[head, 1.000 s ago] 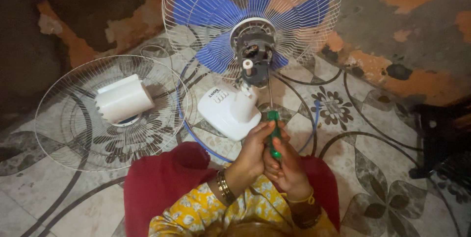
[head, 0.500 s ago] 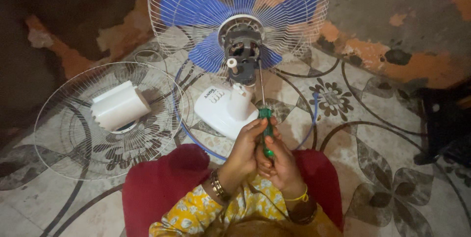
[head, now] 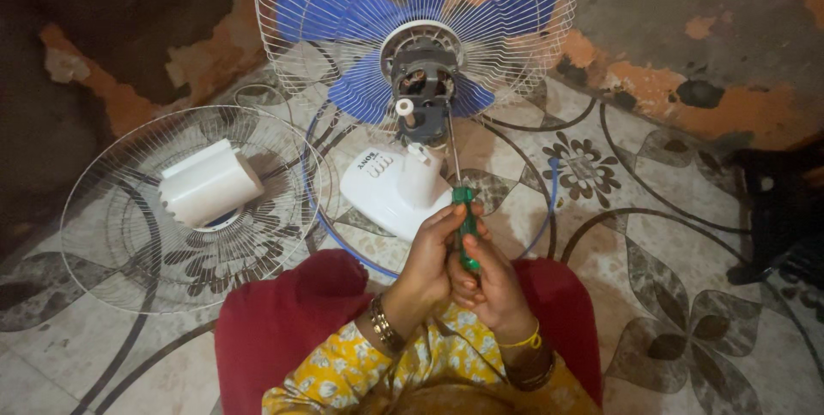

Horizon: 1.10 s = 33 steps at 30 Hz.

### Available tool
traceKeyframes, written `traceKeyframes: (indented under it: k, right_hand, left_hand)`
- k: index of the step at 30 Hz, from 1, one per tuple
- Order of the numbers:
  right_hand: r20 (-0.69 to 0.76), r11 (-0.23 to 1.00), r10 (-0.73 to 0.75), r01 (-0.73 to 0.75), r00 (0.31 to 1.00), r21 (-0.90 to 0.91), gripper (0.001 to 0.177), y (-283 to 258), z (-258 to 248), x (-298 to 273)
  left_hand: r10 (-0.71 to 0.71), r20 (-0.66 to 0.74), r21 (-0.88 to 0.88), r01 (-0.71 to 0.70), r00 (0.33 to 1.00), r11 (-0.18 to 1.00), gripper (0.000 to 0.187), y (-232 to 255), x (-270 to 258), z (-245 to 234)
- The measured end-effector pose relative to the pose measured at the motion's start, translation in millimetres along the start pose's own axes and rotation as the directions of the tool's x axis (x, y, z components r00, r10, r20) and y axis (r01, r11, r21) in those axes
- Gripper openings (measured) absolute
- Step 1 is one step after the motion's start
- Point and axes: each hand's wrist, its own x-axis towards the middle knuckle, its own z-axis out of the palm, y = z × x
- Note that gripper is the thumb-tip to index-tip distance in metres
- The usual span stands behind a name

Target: The person uses a green-handled screwdriver to adjust a screw on the motor housing of a partially disassembled electric fan. The fan cage and a white plastic part are placed on the floor nearby.

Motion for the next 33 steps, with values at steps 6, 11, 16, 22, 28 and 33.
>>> traceKeyframes:
  k: [6,11,16,22,28,33]
  right_hand:
    - [0.057,0.999,-0.048,0.046,0.997,0.024,0.025,2,2,3]
    - [0.067,0.995,-0.07,0.065,0.995,0.074,0.024,3,-1,3]
    - [0.232,0.988,-0.139,0.12,0.963,0.097,0.033,0,1,-2]
    - [0.046,0.994,-0.106,0.105,0.993,0.021,0.026,-8,7,-4]
    - [-0.085,0.965,-0.203,0.185,0.976,-0.185,0.029,-19,12,-15]
    - [-0.156,0.68,-0.606,0.405,0.78,-0.611,0.046,-10,29,-13]
  left_hand:
    - [-0.08,0.002,-0.052,0.08,0.997,0.995,0.029,-1,8,-6]
    - [-0.131,-0.027,-0.049,0.13,0.991,0.99,0.033,-1,13,-13]
    - [-0.126,0.067,-0.101,0.132,0.99,0.986,0.042,0,18,-17]
    - [-0.066,0.28,-0.168,0.116,0.958,0.979,0.051,3,17,-12]
    - [0.057,0.28,-0.04,-0.047,0.958,0.998,0.041,5,13,-3]
    - [0.063,0.266,-0.054,-0.051,0.962,0.997,0.049,9,10,-1]
